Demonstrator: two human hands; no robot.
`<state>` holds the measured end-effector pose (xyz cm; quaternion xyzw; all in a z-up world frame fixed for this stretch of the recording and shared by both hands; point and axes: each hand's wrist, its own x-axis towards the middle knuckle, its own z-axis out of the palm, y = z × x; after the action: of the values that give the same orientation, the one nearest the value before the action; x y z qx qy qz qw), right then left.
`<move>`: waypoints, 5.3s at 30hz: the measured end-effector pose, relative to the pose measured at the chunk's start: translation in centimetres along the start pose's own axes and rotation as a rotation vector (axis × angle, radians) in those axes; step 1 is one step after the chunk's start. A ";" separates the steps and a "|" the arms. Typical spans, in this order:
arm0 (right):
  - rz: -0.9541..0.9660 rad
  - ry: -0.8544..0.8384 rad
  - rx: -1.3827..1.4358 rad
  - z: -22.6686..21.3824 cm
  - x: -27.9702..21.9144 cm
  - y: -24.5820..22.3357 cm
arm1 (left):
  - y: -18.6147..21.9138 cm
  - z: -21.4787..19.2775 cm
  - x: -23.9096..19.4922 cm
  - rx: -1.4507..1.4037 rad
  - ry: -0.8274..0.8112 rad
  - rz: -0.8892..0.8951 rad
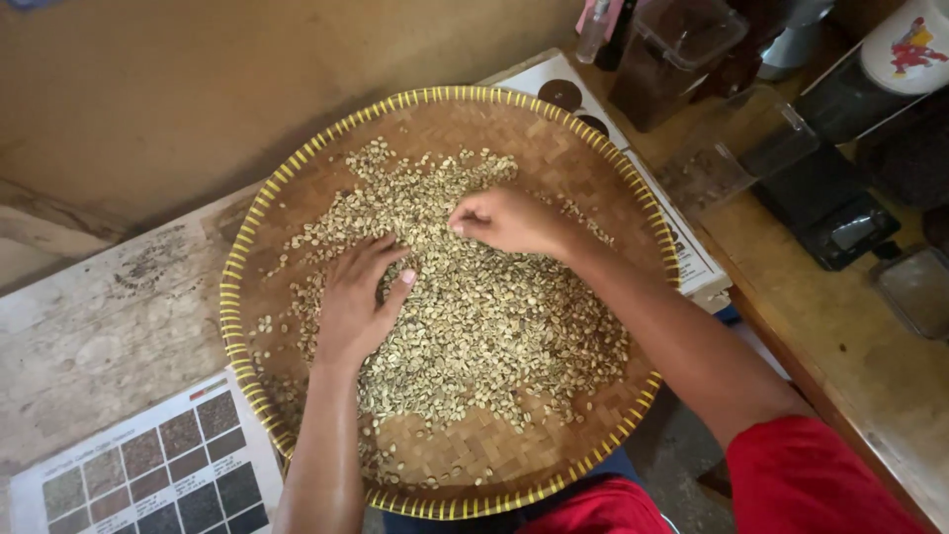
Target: The person sorts green coffee beans in a large woven basket by hand, picking out unwanted items and discarding them. The hands continuously sift through the beans, occasionally pausing to remove specific pieces.
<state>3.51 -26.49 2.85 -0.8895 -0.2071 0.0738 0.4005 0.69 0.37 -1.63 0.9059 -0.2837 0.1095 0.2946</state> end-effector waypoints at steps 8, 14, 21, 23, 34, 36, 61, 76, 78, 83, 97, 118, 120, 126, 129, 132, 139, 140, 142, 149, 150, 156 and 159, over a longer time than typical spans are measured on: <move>-0.013 0.044 0.020 0.3 1.4 0.9 | -0.5 0.2 -0.1 -0.020 0.061 0.058; 0.386 0.159 0.882 -5.3 -0.4 -4.6 | 0.5 -1.0 -0.1 -0.056 0.036 0.050; 0.480 0.458 -0.108 -16.9 -5.6 6.4 | 0.4 -0.8 0.1 -0.078 -0.077 -0.029; 0.521 0.402 -0.250 -20.0 -8.5 6.1 | 0.6 -0.7 0.0 -0.086 -0.072 -0.024; 0.802 0.272 -0.190 -23.8 -12.1 12.6 | 1.6 -1.2 0.5 0.003 -0.200 -0.183; 0.787 0.317 -0.021 -23.8 -12.1 12.8 | 1.6 -1.1 0.4 0.031 -0.216 -0.192; -0.074 0.278 -0.263 2.0 -6.0 3.2 | 0.2 -0.5 0.0 -0.073 0.092 0.078; -0.267 0.347 -0.339 2.4 5.5 4.3 | -3.0 -0.6 -0.8 -0.093 0.231 -0.007; -0.285 0.347 -0.375 2.4 7.9 5.9 | -3.9 -0.2 -1.1 -0.054 0.277 -0.005; -0.137 0.158 -0.270 2.4 9.5 3.6 | -3.5 -0.5 -1.1 -0.062 0.317 -0.043; -0.412 -0.092 -0.241 8.1 9.3 -1.6 | -5.7 0.4 -1.7 -0.122 0.354 -0.096; -0.158 -0.265 -0.505 1.2 -7.1 -4.9 | 6.0 -4.0 1.1 0.051 -0.384 0.017; -0.059 -0.243 -0.527 0.7 -7.0 -4.5 | 6.0 -4.2 1.2 0.074 -0.471 -0.059; -0.174 0.098 -0.621 2.0 -6.7 1.6 | 1.3 -1.4 -0.7 0.178 -0.211 -0.025; -0.263 0.132 -0.603 2.3 -6.7 0.6 | -0.2 -0.6 -1.4 0.233 -0.089 -0.035; -0.402 -0.004 -0.528 2.9 -7.5 -3.7 | 1.0 -1.2 -0.9 0.232 -0.035 -0.027; -0.410 0.077 -0.677 3.4 -7.5 1.2 | 6.8 -3.3 0.6 0.148 -0.321 0.157; -0.389 0.116 -0.581 2.7 -7.6 0.9 | 6.8 -3.4 0.7 0.152 -0.362 0.144; -0.368 0.155 -0.486 1.9 -7.9 0.8 | 6.1 -3.0 0.4 0.157 -0.402 0.133; -0.005 0.214 -0.538 1.2 -9.7 -1.1 | 3.4 -1.3 -0.6 0.193 -0.197 0.125; -0.017 0.139 -0.420 1.3 -9.7 -1.5 | 3.2 -1.3 -0.6 0.178 -0.171 0.133; -0.099 0.311 -0.262 -0.1 -10.2 -1.8 | 2.9 -1.8 -0.8 0.103 -0.140 0.087; -0.042 0.331 -0.724 -2.9 -11.2 -3.5 | 1.8 -1.1 -0.9 0.055 -0.090 0.081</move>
<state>-6.85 -31.19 6.93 -0.9686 -0.1704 -0.1566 0.0905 -1.16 0.23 -0.19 0.9056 -0.3300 0.0881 0.2517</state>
